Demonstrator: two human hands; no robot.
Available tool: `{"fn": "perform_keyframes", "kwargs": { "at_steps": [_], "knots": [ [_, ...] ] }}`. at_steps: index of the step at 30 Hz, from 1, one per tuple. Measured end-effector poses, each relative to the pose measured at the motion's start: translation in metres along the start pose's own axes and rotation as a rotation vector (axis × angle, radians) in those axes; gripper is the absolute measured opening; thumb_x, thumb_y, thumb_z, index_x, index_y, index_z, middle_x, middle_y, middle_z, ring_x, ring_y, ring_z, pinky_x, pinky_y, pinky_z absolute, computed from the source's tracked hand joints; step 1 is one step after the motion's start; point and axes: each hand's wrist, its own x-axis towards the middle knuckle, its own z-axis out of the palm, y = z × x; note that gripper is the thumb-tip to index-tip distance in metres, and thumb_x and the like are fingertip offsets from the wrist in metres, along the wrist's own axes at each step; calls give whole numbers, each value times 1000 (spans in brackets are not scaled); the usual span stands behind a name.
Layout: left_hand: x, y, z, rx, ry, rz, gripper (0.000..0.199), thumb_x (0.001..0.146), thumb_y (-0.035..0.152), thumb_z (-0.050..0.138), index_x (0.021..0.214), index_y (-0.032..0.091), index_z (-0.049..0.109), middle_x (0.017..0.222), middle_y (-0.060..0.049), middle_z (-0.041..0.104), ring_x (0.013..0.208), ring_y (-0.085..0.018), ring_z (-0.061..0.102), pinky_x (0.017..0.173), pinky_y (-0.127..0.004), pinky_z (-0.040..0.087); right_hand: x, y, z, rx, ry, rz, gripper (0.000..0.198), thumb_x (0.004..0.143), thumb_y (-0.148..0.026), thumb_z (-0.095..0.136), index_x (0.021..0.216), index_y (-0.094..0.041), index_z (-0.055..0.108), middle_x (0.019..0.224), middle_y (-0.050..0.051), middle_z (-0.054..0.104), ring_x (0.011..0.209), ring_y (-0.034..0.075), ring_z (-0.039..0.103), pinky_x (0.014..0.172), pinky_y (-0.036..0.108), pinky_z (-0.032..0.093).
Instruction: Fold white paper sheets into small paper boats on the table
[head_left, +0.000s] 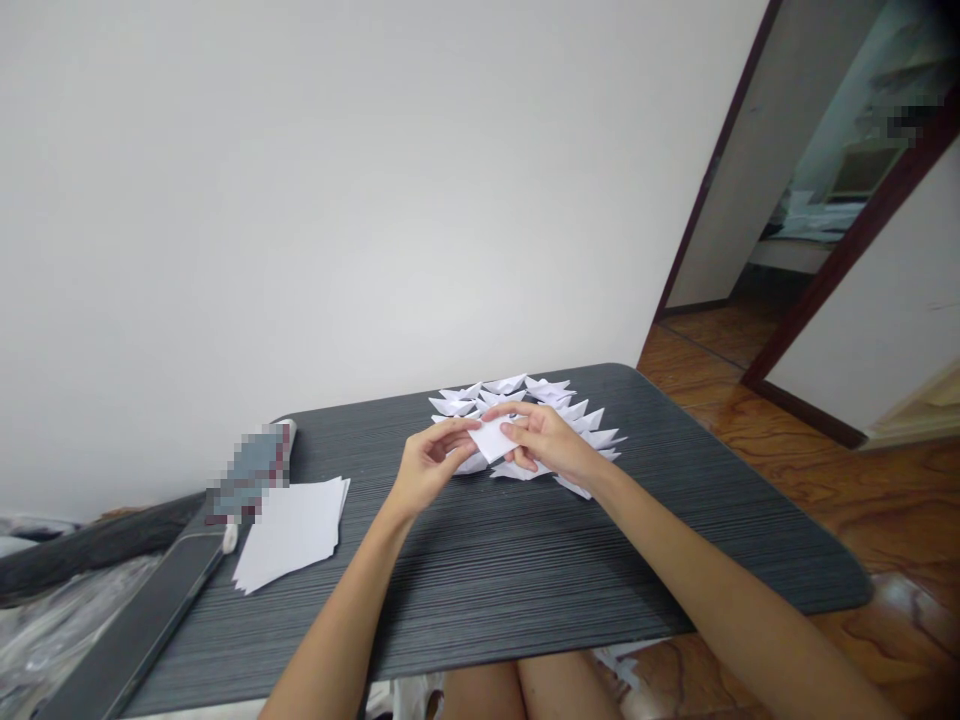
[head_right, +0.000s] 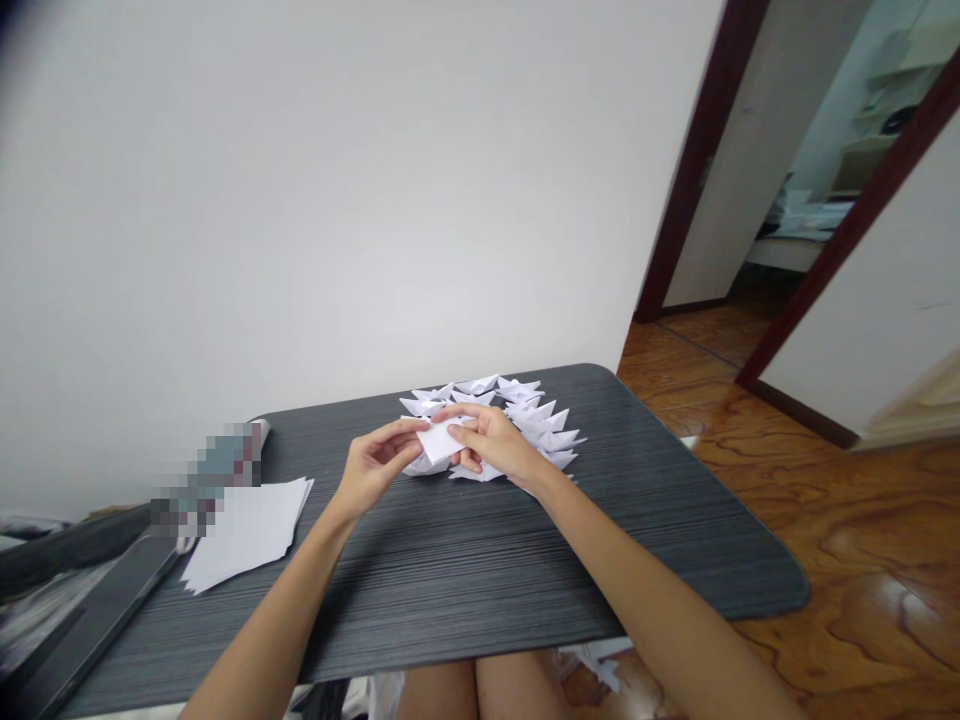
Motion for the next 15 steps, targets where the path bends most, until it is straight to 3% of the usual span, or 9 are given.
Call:
{"fn": "perform_keyframes", "kwargs": {
  "at_steps": [4, 15],
  "knots": [
    [0, -1, 0, 9, 10, 22, 21, 66, 20, 64, 86, 13, 64, 93, -9, 64, 84, -18, 59, 81, -31, 45, 1, 1, -1, 32, -20, -1, 35, 76, -29, 53, 107, -13, 52, 48, -3, 56, 31, 2, 39, 32, 14, 24],
    [0, -7, 1, -48, 18, 66, 27, 63, 16, 66, 90, 14, 62, 90, -7, 63, 81, -17, 58, 78, -29, 46, 3, 7, -2, 143, -38, -29, 29, 78, -28, 52, 103, -15, 54, 51, -3, 55, 35, 3, 42, 34, 14, 29]
  ]
}}
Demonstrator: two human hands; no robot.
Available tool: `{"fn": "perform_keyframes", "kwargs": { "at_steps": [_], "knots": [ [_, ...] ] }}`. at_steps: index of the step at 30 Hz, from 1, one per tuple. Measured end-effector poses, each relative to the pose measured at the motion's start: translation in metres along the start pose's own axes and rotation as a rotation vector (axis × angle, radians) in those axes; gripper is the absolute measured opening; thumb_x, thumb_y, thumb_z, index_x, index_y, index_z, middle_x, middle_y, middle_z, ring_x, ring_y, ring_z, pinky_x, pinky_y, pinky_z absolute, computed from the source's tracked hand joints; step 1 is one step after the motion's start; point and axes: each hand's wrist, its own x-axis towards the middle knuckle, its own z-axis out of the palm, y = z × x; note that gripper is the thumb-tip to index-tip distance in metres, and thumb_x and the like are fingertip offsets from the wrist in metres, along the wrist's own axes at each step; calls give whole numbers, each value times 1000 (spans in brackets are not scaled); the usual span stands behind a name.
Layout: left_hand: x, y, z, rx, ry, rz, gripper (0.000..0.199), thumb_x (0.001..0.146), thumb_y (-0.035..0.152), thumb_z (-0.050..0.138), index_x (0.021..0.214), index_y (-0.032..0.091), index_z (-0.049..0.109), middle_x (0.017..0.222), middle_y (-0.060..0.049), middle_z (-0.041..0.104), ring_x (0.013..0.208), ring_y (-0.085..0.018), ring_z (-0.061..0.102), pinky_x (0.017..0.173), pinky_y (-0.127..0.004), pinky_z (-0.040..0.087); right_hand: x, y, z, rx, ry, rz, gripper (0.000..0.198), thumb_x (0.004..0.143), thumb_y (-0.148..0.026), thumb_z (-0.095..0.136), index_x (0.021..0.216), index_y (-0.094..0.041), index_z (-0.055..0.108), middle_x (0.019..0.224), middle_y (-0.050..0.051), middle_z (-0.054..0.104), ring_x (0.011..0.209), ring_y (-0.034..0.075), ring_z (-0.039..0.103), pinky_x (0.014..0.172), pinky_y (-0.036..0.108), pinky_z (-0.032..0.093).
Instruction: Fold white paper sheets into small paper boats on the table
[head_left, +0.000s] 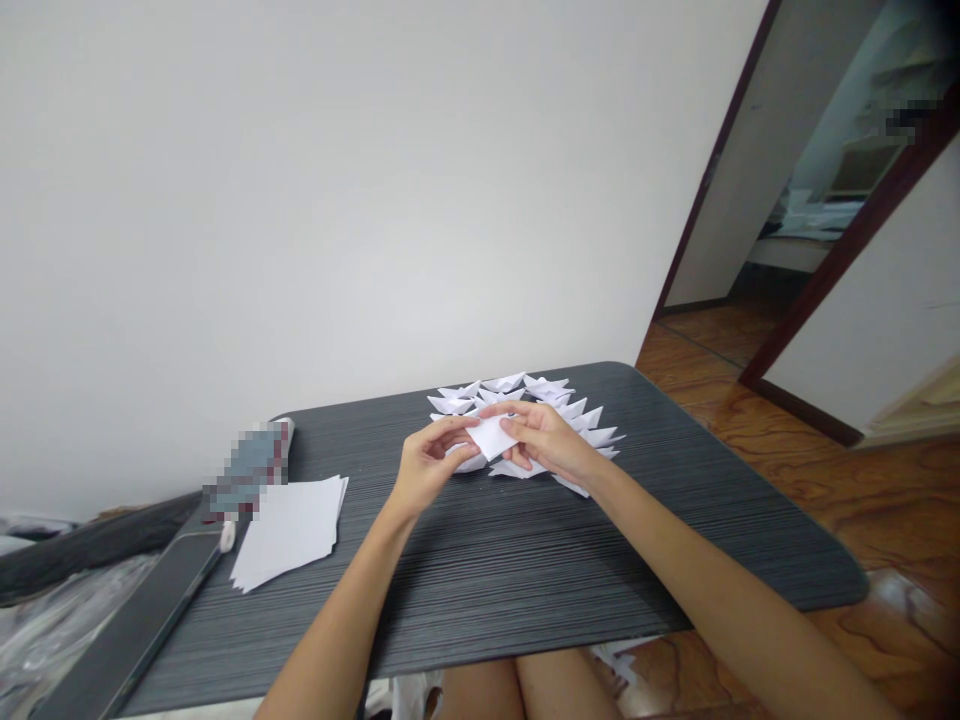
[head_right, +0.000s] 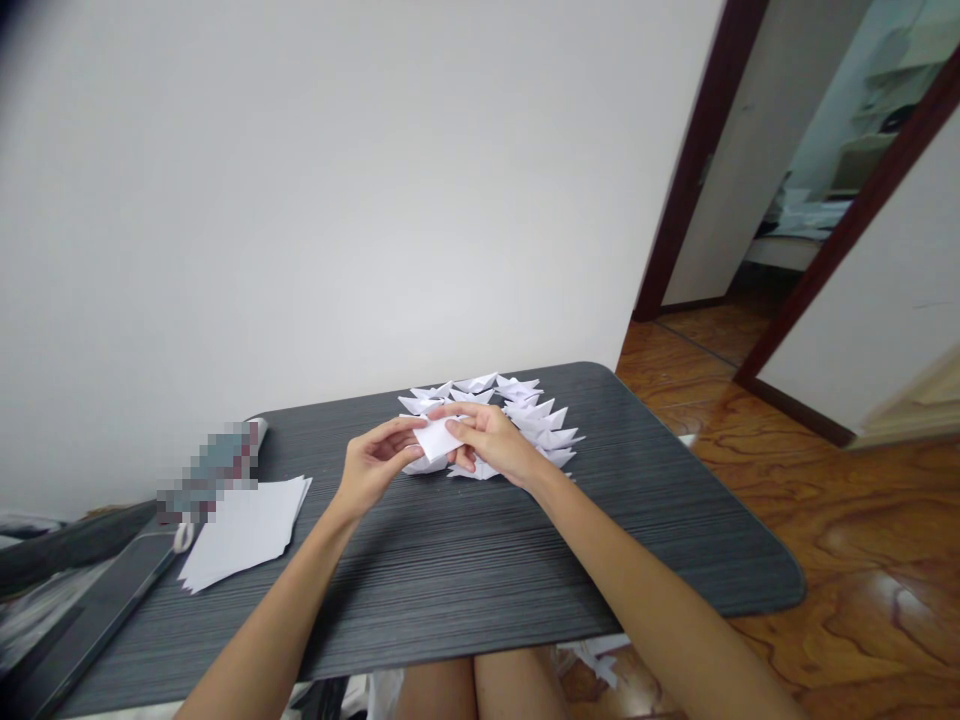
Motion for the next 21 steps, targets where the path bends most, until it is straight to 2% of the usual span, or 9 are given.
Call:
{"fn": "perform_keyframes", "kwargs": {
  "at_steps": [5, 8, 10, 13, 15, 18, 21],
  "knots": [
    [1, 0, 0, 54, -31, 25, 27, 65, 16, 65, 91, 13, 62, 92, -8, 62, 81, -17, 57, 78, -30, 45, 0, 1, -1, -19, -3, -1, 30, 78, -29, 51, 104, -14, 53, 52, -2, 55, 34, 3, 42, 34, 14, 28],
    [2, 0, 0, 62, -12, 40, 19, 65, 17, 64, 84, 13, 63, 88, -8, 62, 79, -16, 57, 75, -28, 45, -1, -1, 0, -96, -18, 1, 31, 79, -29, 50, 106, -15, 52, 50, -3, 54, 34, 3, 41, 35, 15, 28],
    [2, 1, 0, 74, 24, 40, 13, 66, 18, 63, 78, 13, 64, 85, -8, 63, 78, -17, 58, 73, -28, 46, -2, -3, 2, -175, -34, -10, 29, 79, -29, 50, 104, -15, 54, 54, -2, 55, 38, 4, 44, 39, 16, 32],
    [2, 2, -1, 137, 92, 44, 10, 66, 20, 63, 72, 13, 65, 80, -7, 65, 77, -17, 59, 72, -28, 46, -2, -6, 4, -344, -45, -115, 27, 74, -27, 56, 99, -17, 57, 79, 3, 59, 62, 9, 54, 56, 21, 43],
    [3, 2, -2, 208, 136, 66, 10, 66, 20, 64, 73, 13, 66, 78, -7, 66, 77, -17, 59, 73, -28, 47, -2, -6, 4, -477, -18, -220, 27, 68, -24, 63, 93, -18, 60, 94, 5, 55, 83, 14, 54, 71, 25, 44],
    [2, 1, -2, 335, 162, 125, 10, 66, 20, 64, 73, 14, 67, 77, -7, 67, 78, -18, 60, 75, -29, 46, 0, -3, 3, -584, 117, -323, 14, 67, -24, 64, 80, -18, 62, 97, 6, 53, 99, 18, 49, 81, 29, 41],
    [0, -2, 0, 422, 191, 150, 11, 67, 22, 63, 73, 14, 68, 77, -7, 68, 74, -17, 61, 71, -27, 48, 1, 2, 2, -616, 224, -371, 7, 71, -24, 59, 72, -18, 61, 95, 7, 56, 101, 19, 50, 81, 30, 41]
  ]
}}
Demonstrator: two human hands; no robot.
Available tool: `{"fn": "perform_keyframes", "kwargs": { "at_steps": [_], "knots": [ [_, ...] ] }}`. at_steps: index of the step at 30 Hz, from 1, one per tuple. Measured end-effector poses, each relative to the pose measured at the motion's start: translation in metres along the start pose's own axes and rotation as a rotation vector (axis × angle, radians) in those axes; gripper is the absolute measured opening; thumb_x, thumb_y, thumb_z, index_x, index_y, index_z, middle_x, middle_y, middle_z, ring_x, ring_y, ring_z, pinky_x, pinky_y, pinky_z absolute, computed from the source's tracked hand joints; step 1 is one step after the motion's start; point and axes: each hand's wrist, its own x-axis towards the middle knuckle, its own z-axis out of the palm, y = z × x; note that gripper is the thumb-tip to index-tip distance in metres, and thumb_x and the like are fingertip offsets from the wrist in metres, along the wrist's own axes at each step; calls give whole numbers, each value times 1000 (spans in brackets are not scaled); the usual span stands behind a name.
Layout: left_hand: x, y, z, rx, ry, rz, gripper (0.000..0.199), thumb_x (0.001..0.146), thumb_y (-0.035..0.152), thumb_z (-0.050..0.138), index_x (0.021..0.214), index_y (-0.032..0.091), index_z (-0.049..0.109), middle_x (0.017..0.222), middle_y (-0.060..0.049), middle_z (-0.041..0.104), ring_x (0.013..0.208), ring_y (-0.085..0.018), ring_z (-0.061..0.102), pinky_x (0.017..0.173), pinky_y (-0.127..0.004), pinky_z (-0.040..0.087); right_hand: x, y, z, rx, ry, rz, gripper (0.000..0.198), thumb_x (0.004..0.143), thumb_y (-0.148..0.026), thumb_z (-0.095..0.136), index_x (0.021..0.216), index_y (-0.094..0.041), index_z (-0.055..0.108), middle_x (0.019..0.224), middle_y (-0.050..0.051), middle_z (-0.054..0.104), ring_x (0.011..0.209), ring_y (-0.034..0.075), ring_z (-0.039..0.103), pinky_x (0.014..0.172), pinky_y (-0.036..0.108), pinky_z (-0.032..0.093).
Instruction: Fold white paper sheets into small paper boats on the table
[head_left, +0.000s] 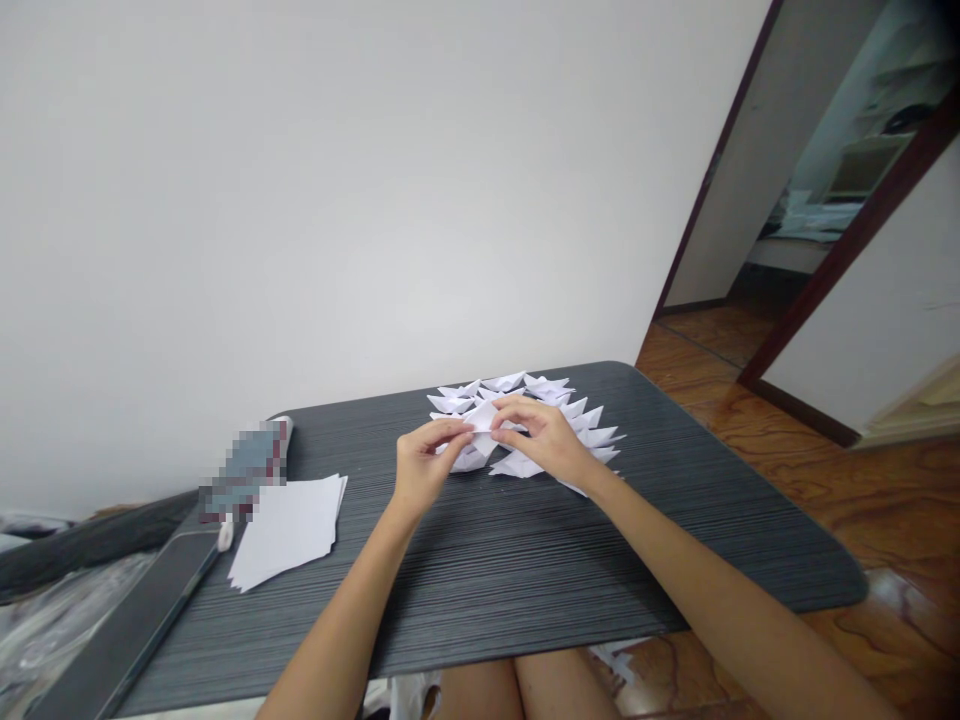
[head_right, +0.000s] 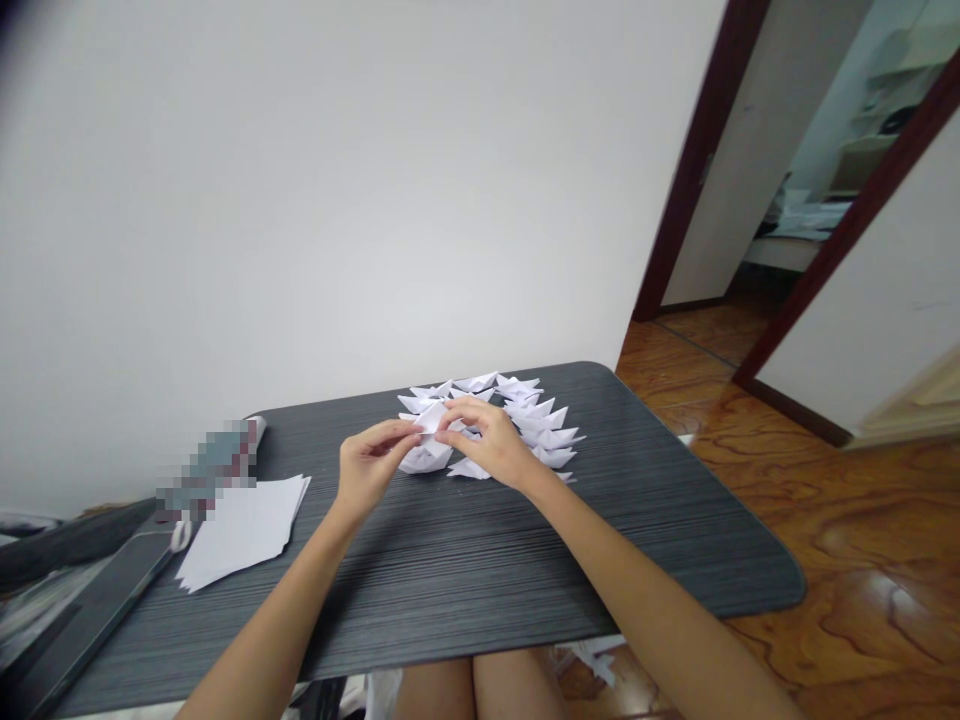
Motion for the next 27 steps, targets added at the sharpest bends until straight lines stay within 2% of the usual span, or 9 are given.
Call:
{"fn": "perform_keyframes", "kwargs": {
  "at_steps": [7, 11, 14, 19, 27],
  "knots": [
    [-4, 3, 4, 91, 24, -16, 12, 68, 24, 62, 70, 14, 67, 71, -5, 68, 63, -15, 62, 62, -24, 50, -2, 5, 5, -42, 92, -72, 5, 71, -22, 56, 72, -17, 59, 90, 8, 59, 92, 18, 54, 77, 30, 43],
    [-6, 7, 7, 60, 11, -7, 11, 69, 24, 60, 71, 14, 65, 72, -5, 68, 62, -14, 62, 61, -23, 51, -1, 7, 10, 87, 188, 32, 7, 71, -23, 55, 69, -16, 56, 76, 5, 59, 76, 16, 57, 72, 29, 45],
    [-7, 9, 9, -63, 10, -64, 15, 72, 24, 57, 80, 12, 61, 76, -6, 67, 60, -13, 63, 59, -22, 51, -1, 7, 12, 203, 219, 134, 10, 68, -24, 58, 66, -15, 54, 71, 3, 58, 67, 14, 56, 66, 27, 46],
    [-7, 12, 10, -108, 0, -116, 15, 72, 26, 56, 79, 12, 59, 70, -6, 66, 58, -14, 64, 57, -22, 52, -2, 4, 15, 293, 256, 142, 14, 66, -22, 58, 59, -16, 48, 72, 2, 55, 66, 12, 54, 63, 25, 45],
    [-9, 12, 11, -154, -81, -176, 20, 75, 28, 53, 79, 10, 59, 60, -5, 66, 56, -16, 64, 58, -25, 53, -3, 4, 16, 220, 254, 93, 13, 67, -18, 54, 58, -16, 45, 70, 1, 54, 69, 12, 54, 67, 26, 44]
  ]
}}
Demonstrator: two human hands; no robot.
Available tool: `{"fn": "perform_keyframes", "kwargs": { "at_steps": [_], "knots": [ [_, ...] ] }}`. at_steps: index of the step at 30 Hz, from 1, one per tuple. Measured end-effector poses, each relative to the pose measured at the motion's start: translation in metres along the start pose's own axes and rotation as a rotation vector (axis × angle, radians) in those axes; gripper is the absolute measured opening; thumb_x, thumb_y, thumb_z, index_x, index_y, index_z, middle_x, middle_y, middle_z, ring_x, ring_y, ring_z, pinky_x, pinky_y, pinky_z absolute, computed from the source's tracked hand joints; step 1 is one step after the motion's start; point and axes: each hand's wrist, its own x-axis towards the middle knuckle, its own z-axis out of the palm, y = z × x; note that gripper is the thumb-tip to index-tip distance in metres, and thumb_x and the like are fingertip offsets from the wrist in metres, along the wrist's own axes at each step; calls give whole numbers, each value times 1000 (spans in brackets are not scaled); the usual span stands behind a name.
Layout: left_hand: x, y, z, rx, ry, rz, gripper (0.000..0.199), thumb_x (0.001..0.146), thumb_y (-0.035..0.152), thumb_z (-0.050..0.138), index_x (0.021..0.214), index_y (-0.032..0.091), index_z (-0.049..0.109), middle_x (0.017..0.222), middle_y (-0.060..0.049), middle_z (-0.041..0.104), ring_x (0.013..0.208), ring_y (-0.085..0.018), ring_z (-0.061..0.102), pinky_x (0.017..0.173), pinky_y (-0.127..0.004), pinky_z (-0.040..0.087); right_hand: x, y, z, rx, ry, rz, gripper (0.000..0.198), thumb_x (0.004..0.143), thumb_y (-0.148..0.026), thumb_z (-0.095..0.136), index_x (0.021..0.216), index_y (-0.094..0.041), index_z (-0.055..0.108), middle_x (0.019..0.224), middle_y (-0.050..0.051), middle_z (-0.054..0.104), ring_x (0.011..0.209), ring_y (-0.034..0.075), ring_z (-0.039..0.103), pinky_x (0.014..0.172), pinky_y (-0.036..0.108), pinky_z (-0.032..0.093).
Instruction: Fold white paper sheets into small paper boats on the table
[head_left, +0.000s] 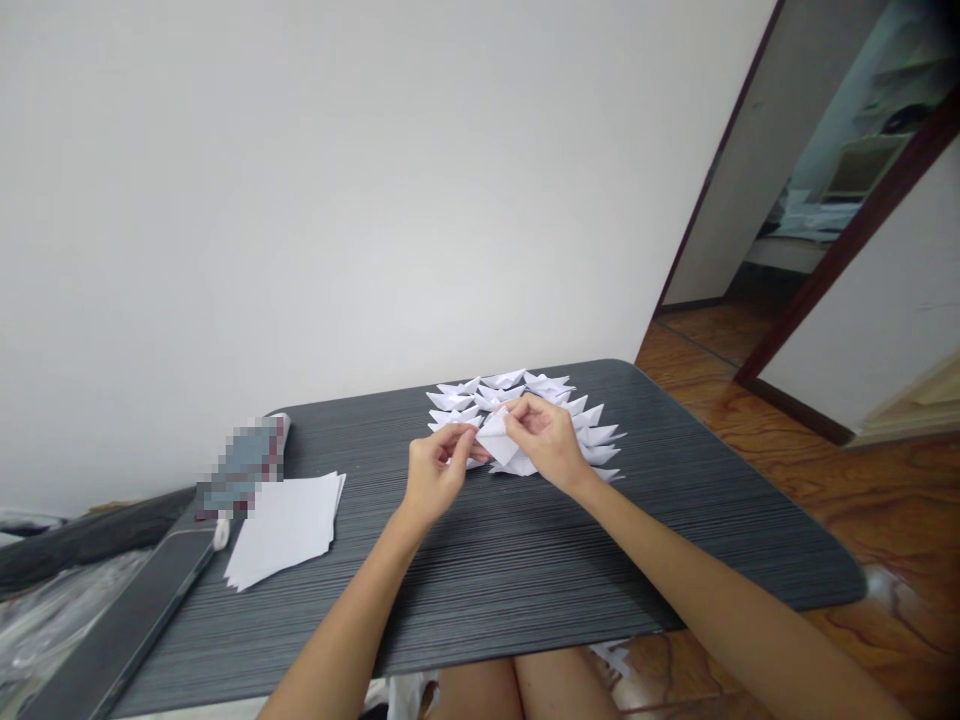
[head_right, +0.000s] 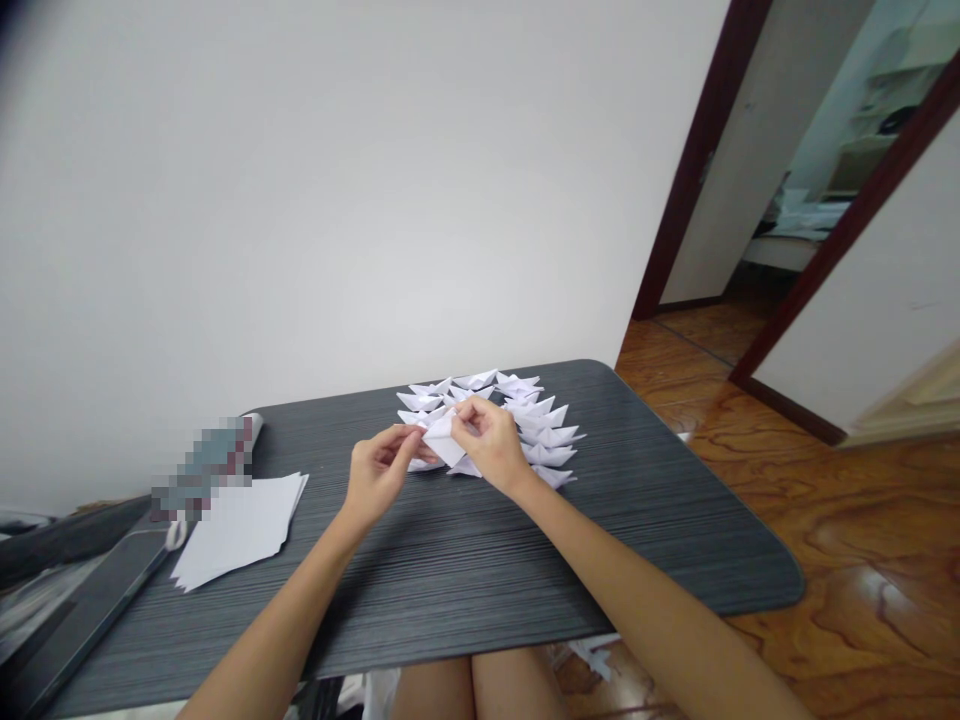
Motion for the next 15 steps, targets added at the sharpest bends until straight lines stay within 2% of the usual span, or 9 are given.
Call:
{"fn": "perform_keyframes", "kwargs": {
  "at_steps": [4, 10, 15],
  "knots": [
    [0, -1, 2, -29, -39, -32, 20, 72, 31, 57, 76, 11, 59, 60, -5, 67, 55, -18, 65, 55, -26, 53, -1, 2, 1, -27, -35, 0, 14, 68, -17, 53, 58, -17, 43, 71, 1, 55, 70, 12, 54, 68, 25, 43],
    [-2, -3, 2, 28, -72, -7, 20, 76, 32, 51, 74, 13, 58, 53, -3, 65, 50, -17, 63, 50, -25, 52, -2, 3, 3, -25, -50, 21, 16, 66, -16, 53, 56, -18, 40, 71, 1, 55, 69, 13, 53, 66, 25, 43],
    [-2, -4, 2, 37, -120, -39, 23, 78, 33, 49, 70, 13, 57, 50, -3, 63, 45, -14, 61, 47, -23, 50, -2, 3, 3, -19, -53, 27, 19, 66, -15, 52, 55, -18, 37, 66, 0, 52, 65, 11, 50, 62, 24, 41]
  ]
}}
